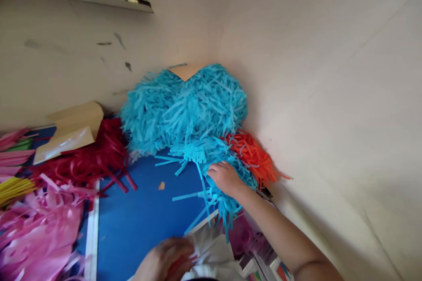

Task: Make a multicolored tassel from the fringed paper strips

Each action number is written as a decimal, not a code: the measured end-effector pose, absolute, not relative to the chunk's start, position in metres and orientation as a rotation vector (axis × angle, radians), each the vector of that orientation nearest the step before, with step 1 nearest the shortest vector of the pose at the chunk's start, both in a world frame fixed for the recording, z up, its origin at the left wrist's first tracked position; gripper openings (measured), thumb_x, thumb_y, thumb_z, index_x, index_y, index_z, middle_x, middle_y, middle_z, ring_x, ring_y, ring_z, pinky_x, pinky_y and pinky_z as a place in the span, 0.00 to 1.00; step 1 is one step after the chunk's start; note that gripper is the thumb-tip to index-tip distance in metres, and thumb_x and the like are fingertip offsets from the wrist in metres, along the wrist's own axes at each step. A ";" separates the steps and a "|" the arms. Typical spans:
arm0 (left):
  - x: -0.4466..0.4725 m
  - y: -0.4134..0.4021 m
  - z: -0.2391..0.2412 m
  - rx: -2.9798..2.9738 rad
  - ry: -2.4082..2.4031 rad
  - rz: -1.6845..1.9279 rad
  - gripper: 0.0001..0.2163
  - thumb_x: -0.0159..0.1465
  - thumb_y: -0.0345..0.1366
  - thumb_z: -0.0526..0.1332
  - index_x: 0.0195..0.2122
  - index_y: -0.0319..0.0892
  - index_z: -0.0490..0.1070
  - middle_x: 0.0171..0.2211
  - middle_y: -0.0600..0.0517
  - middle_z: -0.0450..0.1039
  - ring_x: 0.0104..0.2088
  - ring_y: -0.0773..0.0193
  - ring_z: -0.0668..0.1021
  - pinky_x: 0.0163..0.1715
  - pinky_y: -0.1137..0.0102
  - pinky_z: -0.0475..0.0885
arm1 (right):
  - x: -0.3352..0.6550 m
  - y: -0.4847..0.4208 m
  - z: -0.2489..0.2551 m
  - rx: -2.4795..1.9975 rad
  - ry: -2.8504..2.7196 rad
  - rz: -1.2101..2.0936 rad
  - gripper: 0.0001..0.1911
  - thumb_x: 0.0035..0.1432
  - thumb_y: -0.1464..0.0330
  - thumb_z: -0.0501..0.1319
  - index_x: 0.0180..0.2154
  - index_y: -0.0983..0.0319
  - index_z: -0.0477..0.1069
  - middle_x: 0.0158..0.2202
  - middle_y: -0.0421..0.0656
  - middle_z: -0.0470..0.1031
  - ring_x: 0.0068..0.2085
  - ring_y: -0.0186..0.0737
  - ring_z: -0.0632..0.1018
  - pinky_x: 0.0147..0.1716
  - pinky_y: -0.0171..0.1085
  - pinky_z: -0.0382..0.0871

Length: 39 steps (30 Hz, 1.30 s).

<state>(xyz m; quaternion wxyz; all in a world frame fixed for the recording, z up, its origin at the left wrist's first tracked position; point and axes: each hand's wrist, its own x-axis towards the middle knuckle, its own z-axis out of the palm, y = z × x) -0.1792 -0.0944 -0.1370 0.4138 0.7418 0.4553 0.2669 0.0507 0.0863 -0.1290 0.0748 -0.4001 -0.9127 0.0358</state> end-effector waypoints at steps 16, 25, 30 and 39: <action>-0.125 0.041 -0.131 1.938 1.594 0.641 0.13 0.63 0.28 0.57 0.44 0.40 0.78 0.44 0.43 0.80 0.45 0.53 0.79 0.47 0.62 0.72 | 0.052 0.103 -0.127 -1.280 -2.593 0.427 0.10 0.58 0.76 0.59 0.35 0.61 0.79 0.39 0.43 0.81 0.39 0.39 0.80 0.40 0.34 0.71; -0.124 0.041 -0.129 1.999 1.654 0.598 0.11 0.65 0.31 0.57 0.45 0.42 0.78 0.41 0.46 0.79 0.41 0.58 0.79 0.40 0.68 0.71 | 0.058 0.107 -0.129 -1.265 -2.377 0.631 0.10 0.55 0.76 0.60 0.33 0.60 0.80 0.37 0.43 0.81 0.39 0.40 0.81 0.42 0.36 0.72; -0.116 0.045 -0.128 2.114 1.698 0.554 0.11 0.68 0.33 0.55 0.43 0.43 0.78 0.37 0.47 0.78 0.37 0.59 0.78 0.34 0.69 0.69 | 0.062 0.111 -0.130 -1.231 -2.283 0.756 0.09 0.53 0.75 0.60 0.32 0.61 0.80 0.36 0.44 0.81 0.38 0.40 0.80 0.41 0.36 0.72; -0.112 0.050 -0.133 2.456 1.551 0.460 0.12 0.67 0.29 0.53 0.42 0.40 0.77 0.47 0.41 0.75 0.47 0.50 0.73 0.42 0.58 0.66 | 0.071 0.115 -0.123 -1.305 -1.905 0.944 0.05 0.48 0.69 0.61 0.28 0.59 0.77 0.33 0.42 0.79 0.36 0.41 0.78 0.40 0.38 0.71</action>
